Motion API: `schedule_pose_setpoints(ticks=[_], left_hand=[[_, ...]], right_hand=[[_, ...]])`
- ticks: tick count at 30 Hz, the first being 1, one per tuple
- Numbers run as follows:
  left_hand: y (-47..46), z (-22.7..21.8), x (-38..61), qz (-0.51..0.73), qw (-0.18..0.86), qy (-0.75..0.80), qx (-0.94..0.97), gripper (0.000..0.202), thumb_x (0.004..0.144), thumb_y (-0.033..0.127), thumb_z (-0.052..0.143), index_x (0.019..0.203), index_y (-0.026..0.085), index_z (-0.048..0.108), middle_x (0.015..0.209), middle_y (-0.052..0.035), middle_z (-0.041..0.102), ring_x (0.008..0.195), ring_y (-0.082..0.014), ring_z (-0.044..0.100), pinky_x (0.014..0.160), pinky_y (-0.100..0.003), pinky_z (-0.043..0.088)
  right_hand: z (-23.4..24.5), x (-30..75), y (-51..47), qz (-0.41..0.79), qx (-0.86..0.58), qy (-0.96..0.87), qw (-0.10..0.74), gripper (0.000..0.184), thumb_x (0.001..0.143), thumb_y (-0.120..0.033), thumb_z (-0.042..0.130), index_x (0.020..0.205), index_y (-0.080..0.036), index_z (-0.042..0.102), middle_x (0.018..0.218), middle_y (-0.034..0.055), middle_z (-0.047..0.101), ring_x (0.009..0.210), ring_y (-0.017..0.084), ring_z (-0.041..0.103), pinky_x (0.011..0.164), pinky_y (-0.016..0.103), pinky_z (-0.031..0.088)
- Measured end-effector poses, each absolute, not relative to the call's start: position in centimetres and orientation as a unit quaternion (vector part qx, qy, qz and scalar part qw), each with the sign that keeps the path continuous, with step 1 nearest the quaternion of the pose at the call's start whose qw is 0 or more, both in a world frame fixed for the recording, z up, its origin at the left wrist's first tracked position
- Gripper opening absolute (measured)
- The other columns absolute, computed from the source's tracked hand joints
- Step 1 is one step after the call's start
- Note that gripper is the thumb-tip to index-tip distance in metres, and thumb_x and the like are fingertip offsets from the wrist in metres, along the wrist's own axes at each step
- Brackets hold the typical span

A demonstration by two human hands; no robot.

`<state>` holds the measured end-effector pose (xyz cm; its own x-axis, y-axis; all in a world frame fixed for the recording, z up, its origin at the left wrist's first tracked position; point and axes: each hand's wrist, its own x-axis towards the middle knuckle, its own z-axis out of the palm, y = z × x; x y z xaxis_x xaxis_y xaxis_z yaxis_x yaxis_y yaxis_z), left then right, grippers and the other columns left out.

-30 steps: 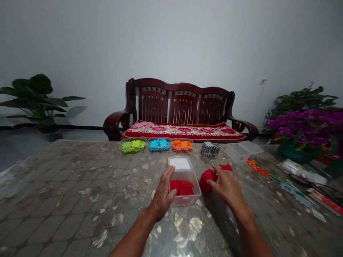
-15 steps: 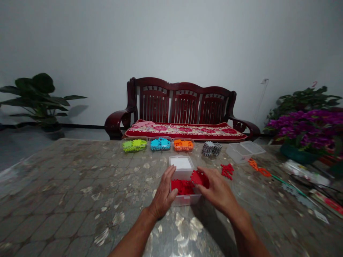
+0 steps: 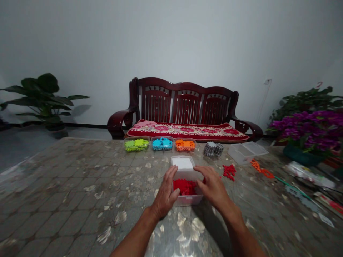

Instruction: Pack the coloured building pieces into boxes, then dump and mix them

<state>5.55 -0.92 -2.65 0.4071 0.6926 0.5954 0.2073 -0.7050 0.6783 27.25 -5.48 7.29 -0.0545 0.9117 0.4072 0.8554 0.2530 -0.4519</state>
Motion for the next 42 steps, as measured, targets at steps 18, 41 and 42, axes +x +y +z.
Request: schedule_pose_setpoints(ticks=[18,41,42], left_hand=[[-0.9,-2.7,5.5,0.467,0.265,0.282,0.795,0.064,0.101,0.036,0.041,0.161,0.025,0.023,0.167,-0.0127,0.026,0.155,-0.0316,0.024,0.126,-0.055,0.022],[-1.1,-2.4,5.6,0.466,0.265,0.285,0.795,0.065,0.102,0.037,0.042,0.162,0.023,0.020,0.167,-0.0132,0.024,0.155,-0.0321,0.023,0.126,-0.055,0.022],[-1.1,-2.4,5.6,0.466,0.264,0.285,0.795,0.066,0.101,0.036,0.042,0.162,0.024,0.020,0.167,-0.0130,0.025,0.155,-0.0322,0.023,0.126,-0.055,0.022]], right_hand=[[6.4,32.5,-7.5,-0.064,-0.760,-0.620,0.182,0.054,0.083,-0.033,0.065,0.135,-0.021,0.064,0.119,0.0125,0.074,0.112,0.032,0.065,0.097,0.043,0.048],[9.2,25.7,-5.4,0.233,-0.546,-0.763,0.255,0.047,0.079,-0.025,0.069,0.126,-0.020,0.072,0.126,0.0116,0.074,0.117,0.031,0.067,0.104,0.046,0.049],[9.1,26.2,-5.4,0.232,-0.559,-0.747,0.273,0.045,0.081,-0.025,0.066,0.125,-0.020,0.072,0.123,0.0115,0.075,0.114,0.030,0.068,0.103,0.046,0.050]])
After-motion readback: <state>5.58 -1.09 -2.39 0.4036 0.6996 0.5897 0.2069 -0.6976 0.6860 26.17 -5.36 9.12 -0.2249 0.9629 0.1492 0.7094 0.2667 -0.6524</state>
